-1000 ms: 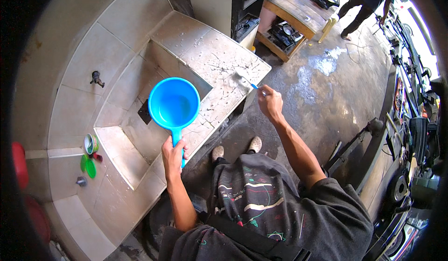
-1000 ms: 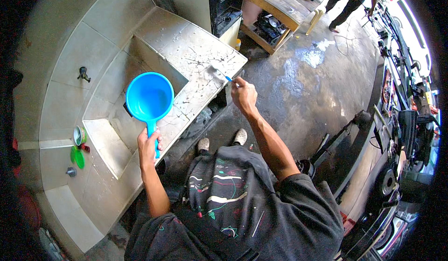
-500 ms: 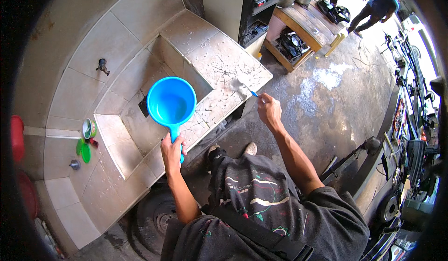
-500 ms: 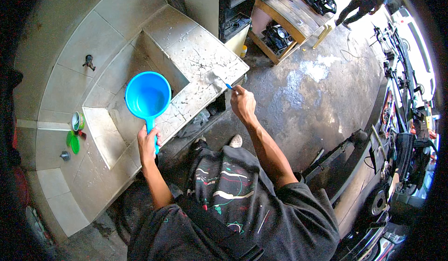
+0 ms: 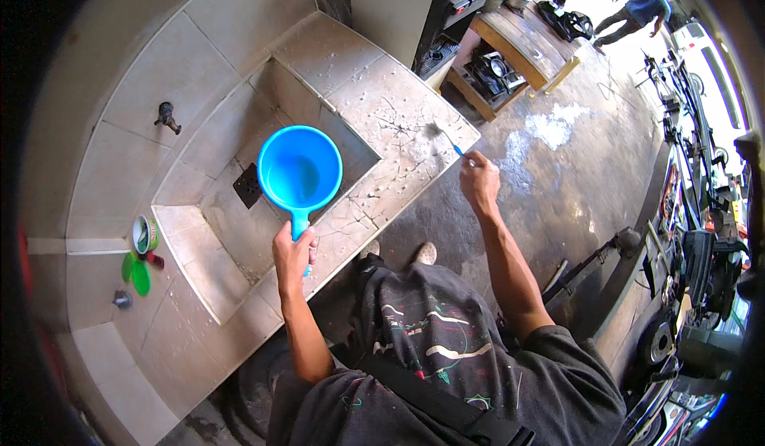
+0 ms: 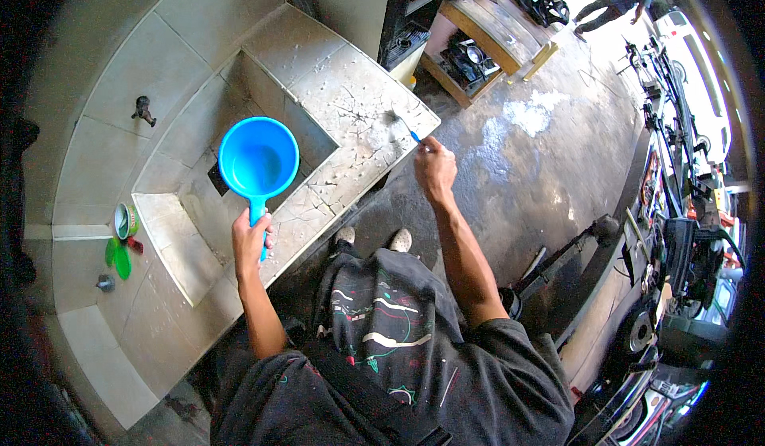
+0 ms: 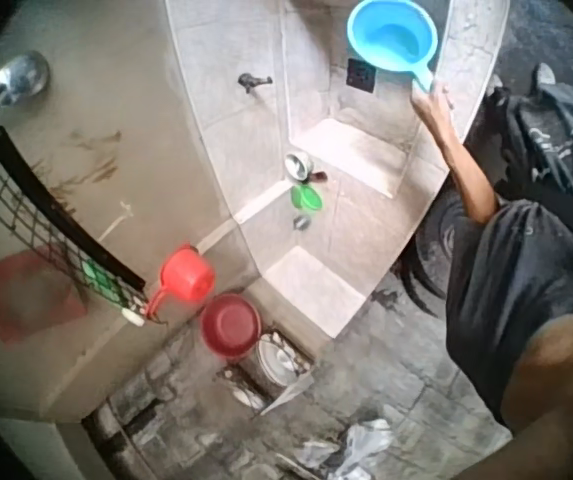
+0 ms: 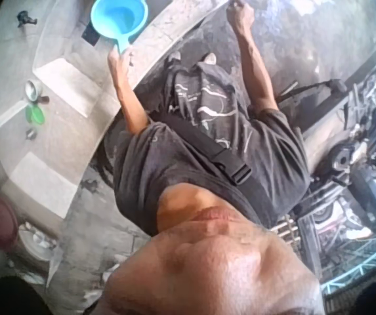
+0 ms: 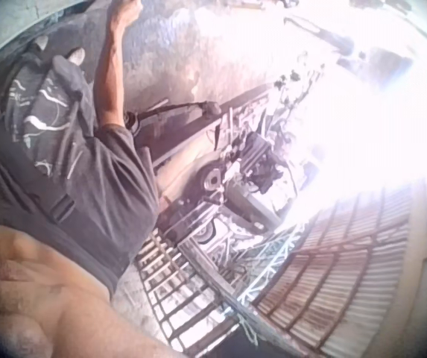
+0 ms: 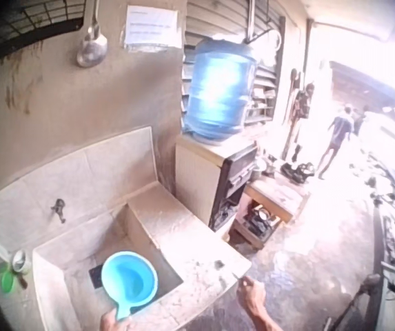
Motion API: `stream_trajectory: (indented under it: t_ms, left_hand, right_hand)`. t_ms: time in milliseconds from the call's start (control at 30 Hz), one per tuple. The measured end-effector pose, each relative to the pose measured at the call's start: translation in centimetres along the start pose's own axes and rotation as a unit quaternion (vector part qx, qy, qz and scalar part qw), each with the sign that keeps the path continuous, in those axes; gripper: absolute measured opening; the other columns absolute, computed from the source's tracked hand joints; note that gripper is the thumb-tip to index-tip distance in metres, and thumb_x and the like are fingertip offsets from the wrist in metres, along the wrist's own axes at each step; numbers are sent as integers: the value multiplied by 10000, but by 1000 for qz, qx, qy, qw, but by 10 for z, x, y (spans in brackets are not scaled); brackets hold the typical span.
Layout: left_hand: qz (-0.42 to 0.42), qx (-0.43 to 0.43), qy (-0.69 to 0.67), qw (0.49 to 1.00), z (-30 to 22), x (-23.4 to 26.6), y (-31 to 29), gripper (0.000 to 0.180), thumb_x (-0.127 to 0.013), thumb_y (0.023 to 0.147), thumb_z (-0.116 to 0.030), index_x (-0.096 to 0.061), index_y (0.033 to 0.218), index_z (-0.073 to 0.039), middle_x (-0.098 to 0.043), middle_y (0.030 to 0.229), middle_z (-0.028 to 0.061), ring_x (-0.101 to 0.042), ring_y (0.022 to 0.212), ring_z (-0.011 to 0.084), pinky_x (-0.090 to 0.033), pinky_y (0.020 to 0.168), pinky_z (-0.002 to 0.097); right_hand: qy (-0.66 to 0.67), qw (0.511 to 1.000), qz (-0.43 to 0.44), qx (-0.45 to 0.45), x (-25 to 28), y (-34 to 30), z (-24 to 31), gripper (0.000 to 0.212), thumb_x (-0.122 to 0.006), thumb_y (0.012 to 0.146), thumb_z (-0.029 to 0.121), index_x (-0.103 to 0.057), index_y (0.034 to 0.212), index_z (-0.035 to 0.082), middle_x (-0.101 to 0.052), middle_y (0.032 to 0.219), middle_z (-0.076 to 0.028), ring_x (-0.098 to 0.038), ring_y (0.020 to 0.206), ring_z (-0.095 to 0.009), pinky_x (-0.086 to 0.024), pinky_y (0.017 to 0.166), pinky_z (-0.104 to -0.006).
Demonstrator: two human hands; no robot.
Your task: The person pours a liquid from a yellow bottle into a blue plastic jug, then uses a toothbrush to scrub the tiled sink surface. They repeatedly dip the brush into the jug and scrub different areas of the sink basin and rim.
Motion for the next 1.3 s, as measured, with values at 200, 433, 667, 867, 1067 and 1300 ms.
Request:
stream_trajectory:
  t_ms: [200, 433, 667, 867, 1067, 1300]
  left_hand:
    - [49, -10, 19, 999, 1, 10, 17, 123, -570, 792, -108, -527, 776, 6, -537, 575, 56, -473, 391, 103, -382, 353, 257]
    - [105, -12, 66, 992, 1, 19, 27, 158, -573, 790, -121, -488, 728, -3, -560, 569, 77, -501, 395, 125, -405, 353, 279]
    - [96, -11, 111, 989, 6, 40, 42, 198, -587, 782, -151, -491, 703, 3, -580, 568, 90, -547, 424, 168, -434, 399, 314]
    - [82, 4, 126, 989, 10, 60, 51, 196, -591, 786, -155, -497, 711, 0, -586, 574, 96, -558, 435, 182, -438, 404, 323]
    - [97, -47, 148, 983, 6, 62, 50, 193, -590, 784, -148, -497, 709, 4, -588, 578, 102, -558, 437, 185, -440, 410, 324]
    - [118, -62, 153, 979, 0, 59, 48, 182, -594, 779, -139, -499, 706, -1, -586, 576, 96, -557, 436, 180, -434, 407, 324]
  right_hand:
    - [-38, 999, 15, -2, -15, -11, 24, 142, -573, 805, 220, -673, 890, 164, -634, 721, -173, -633, 678, -330, -476, 609, -401]
    - [-55, 996, 68, 23, -37, -15, 51, 176, -525, 822, 229, -666, 889, 148, -617, 728, -210, -626, 691, -356, -484, 637, -418]
    - [-16, 998, 59, -26, -47, -26, 63, 194, -530, 819, 271, -661, 884, 144, -623, 748, -207, -628, 714, -356, -484, 631, -414]
    - [-60, 997, -30, -36, -42, -42, 68, 152, -559, 801, 199, -677, 868, 132, -633, 688, -155, -625, 608, -264, -471, 577, -384]
    - [-76, 993, 77, -51, -58, -48, 62, 124, -550, 800, 211, -651, 855, 166, -611, 722, -201, -620, 711, -347, -477, 643, -422]
    - [-51, 997, 56, 9, -46, -56, 77, 186, -522, 811, 232, -661, 877, 129, -605, 710, -215, -607, 688, -397, -482, 587, -402]
Point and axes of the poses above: each hand's wrist, its own y-axis towards the middle knuckle, its own x-axis out of the back of the hand, z = x × y, the point moved 7 cm from there along y, towards the middle knuckle
